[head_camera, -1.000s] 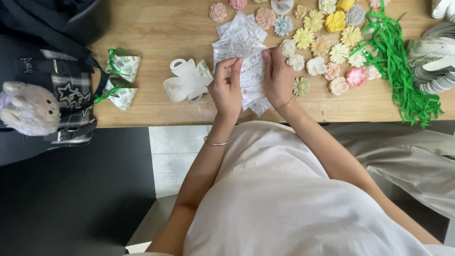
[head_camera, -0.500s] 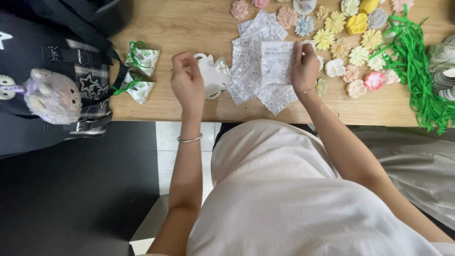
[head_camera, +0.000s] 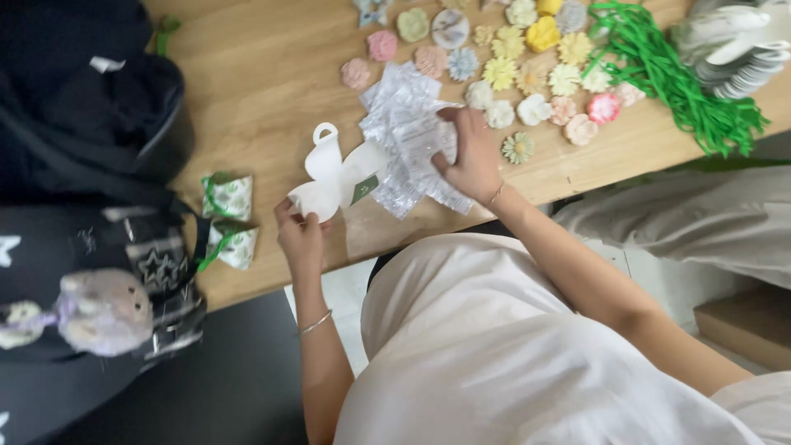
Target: The person places small decorative items into plastic bags and ties them with green ribbons on a wooden table.
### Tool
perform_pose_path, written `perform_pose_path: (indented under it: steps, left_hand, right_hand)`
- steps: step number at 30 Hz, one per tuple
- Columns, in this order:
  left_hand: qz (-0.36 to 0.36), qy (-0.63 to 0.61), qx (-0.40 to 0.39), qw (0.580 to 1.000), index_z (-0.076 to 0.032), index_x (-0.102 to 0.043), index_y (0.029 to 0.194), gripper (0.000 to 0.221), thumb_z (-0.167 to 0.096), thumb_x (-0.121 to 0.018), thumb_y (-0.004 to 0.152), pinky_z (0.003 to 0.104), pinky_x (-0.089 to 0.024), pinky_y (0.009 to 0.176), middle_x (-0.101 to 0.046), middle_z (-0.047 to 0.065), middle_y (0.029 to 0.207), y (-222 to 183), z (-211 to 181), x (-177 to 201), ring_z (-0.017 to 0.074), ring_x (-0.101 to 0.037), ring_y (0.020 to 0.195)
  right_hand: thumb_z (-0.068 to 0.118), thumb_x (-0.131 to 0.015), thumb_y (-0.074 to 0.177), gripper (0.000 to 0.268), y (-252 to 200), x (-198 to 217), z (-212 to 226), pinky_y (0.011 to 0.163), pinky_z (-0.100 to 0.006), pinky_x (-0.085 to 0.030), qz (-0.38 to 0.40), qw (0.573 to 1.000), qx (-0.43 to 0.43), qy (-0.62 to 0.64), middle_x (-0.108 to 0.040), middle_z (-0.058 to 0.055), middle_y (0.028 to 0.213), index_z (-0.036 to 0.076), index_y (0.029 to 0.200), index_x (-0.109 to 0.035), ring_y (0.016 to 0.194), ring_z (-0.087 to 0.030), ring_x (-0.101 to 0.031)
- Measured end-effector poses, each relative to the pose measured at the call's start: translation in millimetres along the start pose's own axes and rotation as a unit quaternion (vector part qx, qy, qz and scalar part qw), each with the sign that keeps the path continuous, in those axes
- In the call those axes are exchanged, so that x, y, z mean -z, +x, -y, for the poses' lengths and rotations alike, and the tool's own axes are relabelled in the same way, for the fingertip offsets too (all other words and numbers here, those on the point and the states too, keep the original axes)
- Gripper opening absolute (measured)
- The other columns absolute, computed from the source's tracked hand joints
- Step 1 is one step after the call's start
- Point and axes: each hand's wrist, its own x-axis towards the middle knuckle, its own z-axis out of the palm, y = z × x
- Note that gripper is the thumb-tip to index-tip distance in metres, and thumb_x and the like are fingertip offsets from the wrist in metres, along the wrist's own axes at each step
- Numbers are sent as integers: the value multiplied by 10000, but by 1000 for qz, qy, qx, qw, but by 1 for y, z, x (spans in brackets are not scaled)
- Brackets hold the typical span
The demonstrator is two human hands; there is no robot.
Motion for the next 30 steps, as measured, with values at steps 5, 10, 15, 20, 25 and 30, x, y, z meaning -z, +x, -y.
perform_pose_path:
  steps: [5, 10, 15, 20, 25, 30]
  left_hand:
    - [75, -19, -64, 995, -20, -323, 1465, 574, 44, -541, 939, 310, -638, 669, -643, 171, 1029, -19, -110, -15, 217, -748, 773]
    - [185, -1, -172, 968, -84, -283, 1528, 685, 50, -536, 906, 318, -648, 728, -653, 153, 1120, -49, -189, -76, 207, -724, 879]
    - [196, 177, -264, 928, -68, -406, 1447, 625, 13, -663, 883, 339, -629, 665, -643, 212, 1134, -90, -220, -163, 240, -707, 855]
    - [327, 100, -303, 890, -62, -417, 1430, 577, -16, -691, 925, 328, -650, 719, -675, 181, 1137, -127, -231, -274, 231, -735, 928]
    - [448, 61, -264, 852, -55, -383, 1490, 618, -69, -682, 949, 322, -669, 826, -712, 150, 1123, -156, -250, -371, 206, -783, 972]
    - [484, 111, -381, 780, 9, -257, 1550, 877, -270, -804, 924, 442, -550, 969, -611, 216, 1278, -159, -250, -473, 335, -666, 1131]
  right_hand:
    - [62, -679, 632, 805, -11, 61, 74, 1202, -566, -212, 60, 991, 123, 5, -497, -152, 1494, 97, 1419, -515, 1458, -364, -384]
    - [92, -735, 694, 834, -20, 82, 55, 1218, -651, -15, 36, 972, 182, -143, -469, -99, 1604, 188, 1495, -520, 1539, -282, -342]
    - [233, -821, 812, 760, -29, 129, 13, 1249, -661, -49, -7, 973, 46, -224, -535, -23, 1389, 252, 1517, -539, 1437, -234, -427]
    - [246, -809, 773, 703, -36, 180, -44, 1195, -642, -121, -53, 966, 32, -253, -559, -80, 1457, 196, 1441, -595, 1420, -264, -469]
    - [172, -772, 899, 488, -56, 243, -120, 1203, -538, -275, -151, 952, 13, -266, -605, -41, 1520, 187, 1378, -677, 1450, -225, -526]
    - [71, -724, 905, 330, -67, 317, -198, 1165, -533, -302, -233, 889, -50, -391, -691, 18, 1446, 196, 1211, -722, 1434, -252, -573]
